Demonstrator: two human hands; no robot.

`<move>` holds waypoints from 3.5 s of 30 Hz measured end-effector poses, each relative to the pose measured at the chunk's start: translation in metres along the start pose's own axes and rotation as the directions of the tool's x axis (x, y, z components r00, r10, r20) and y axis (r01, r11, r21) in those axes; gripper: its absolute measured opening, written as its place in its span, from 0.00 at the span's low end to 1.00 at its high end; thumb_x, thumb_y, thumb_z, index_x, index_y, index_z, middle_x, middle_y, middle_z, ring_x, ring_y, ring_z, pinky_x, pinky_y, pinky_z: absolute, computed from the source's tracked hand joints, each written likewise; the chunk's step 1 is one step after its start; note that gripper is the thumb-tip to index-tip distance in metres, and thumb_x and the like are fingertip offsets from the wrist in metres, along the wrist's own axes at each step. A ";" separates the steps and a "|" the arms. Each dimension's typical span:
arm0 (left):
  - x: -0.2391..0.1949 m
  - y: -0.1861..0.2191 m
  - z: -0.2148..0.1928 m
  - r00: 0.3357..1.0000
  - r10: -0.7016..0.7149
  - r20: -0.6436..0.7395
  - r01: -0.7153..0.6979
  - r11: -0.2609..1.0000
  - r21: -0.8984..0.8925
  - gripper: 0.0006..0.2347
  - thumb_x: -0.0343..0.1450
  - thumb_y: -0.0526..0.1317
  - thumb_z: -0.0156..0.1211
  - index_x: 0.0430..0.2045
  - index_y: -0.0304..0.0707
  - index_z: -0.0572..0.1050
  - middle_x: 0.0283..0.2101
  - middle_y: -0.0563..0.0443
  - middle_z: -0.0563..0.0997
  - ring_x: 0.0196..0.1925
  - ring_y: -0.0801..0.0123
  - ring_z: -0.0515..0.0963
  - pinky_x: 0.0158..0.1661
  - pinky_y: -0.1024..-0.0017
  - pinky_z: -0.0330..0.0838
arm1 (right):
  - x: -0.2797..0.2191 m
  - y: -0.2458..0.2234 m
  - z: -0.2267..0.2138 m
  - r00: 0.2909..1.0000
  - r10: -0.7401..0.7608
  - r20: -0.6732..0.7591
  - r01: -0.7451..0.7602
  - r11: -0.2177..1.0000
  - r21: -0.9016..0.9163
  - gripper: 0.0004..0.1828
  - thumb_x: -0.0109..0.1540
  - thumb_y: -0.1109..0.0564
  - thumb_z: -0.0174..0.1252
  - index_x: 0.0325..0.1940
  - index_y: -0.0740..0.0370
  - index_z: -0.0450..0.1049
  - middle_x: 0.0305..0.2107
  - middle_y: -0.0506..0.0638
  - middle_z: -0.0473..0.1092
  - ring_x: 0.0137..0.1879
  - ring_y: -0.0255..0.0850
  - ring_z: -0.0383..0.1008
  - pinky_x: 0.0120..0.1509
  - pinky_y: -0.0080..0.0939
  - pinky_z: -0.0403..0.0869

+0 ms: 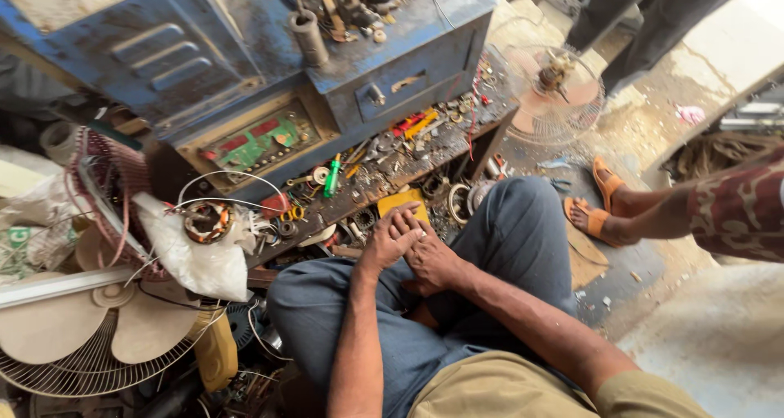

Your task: The person sits on the floor in a cluttered workshop and manipulates small electronic components and wires. They use a screwdriver to adjust parts on a blue machine and handle various small metal pieces and wires with their hands.

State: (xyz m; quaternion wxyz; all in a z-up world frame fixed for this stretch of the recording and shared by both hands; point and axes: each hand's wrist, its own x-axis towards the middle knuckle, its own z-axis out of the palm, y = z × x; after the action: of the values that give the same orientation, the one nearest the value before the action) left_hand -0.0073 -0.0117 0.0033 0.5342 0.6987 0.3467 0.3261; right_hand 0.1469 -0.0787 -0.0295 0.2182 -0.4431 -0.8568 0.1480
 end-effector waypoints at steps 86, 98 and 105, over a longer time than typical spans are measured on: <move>0.010 -0.092 0.008 0.965 -0.143 -0.221 0.262 0.584 0.768 0.10 0.70 0.39 0.56 0.42 0.37 0.77 0.47 0.40 0.81 0.51 0.43 0.77 0.51 0.49 0.69 | 0.013 -0.004 -0.002 0.960 0.276 0.043 -0.280 0.946 0.165 0.54 0.51 0.59 0.68 0.78 0.55 0.50 0.74 0.70 0.46 0.66 0.67 0.62 0.68 0.60 0.67; 0.012 -0.120 0.016 0.990 -0.071 -0.120 0.135 0.699 0.703 0.12 0.71 0.40 0.60 0.46 0.36 0.77 0.46 0.36 0.81 0.50 0.41 0.77 0.52 0.52 0.72 | 0.013 0.000 -0.011 0.950 0.294 -0.108 -0.231 0.890 0.393 0.51 0.47 0.65 0.65 0.74 0.54 0.57 0.70 0.64 0.56 0.66 0.68 0.67 0.66 0.58 0.72; 0.006 -0.198 0.011 0.994 -0.109 0.024 0.053 0.659 0.750 0.15 0.69 0.43 0.61 0.46 0.34 0.77 0.47 0.36 0.81 0.51 0.42 0.79 0.53 0.54 0.73 | 0.016 -0.007 -0.016 0.983 0.182 -0.011 -0.162 0.898 0.410 0.52 0.42 0.64 0.66 0.72 0.55 0.59 0.65 0.62 0.59 0.57 0.66 0.71 0.57 0.59 0.74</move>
State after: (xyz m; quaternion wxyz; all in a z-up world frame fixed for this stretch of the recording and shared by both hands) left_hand -0.0217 0.0244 -0.1912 0.2255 0.8507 0.4625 0.1073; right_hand 0.1426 -0.0684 -0.0087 0.3124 -0.4654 -0.7591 0.3310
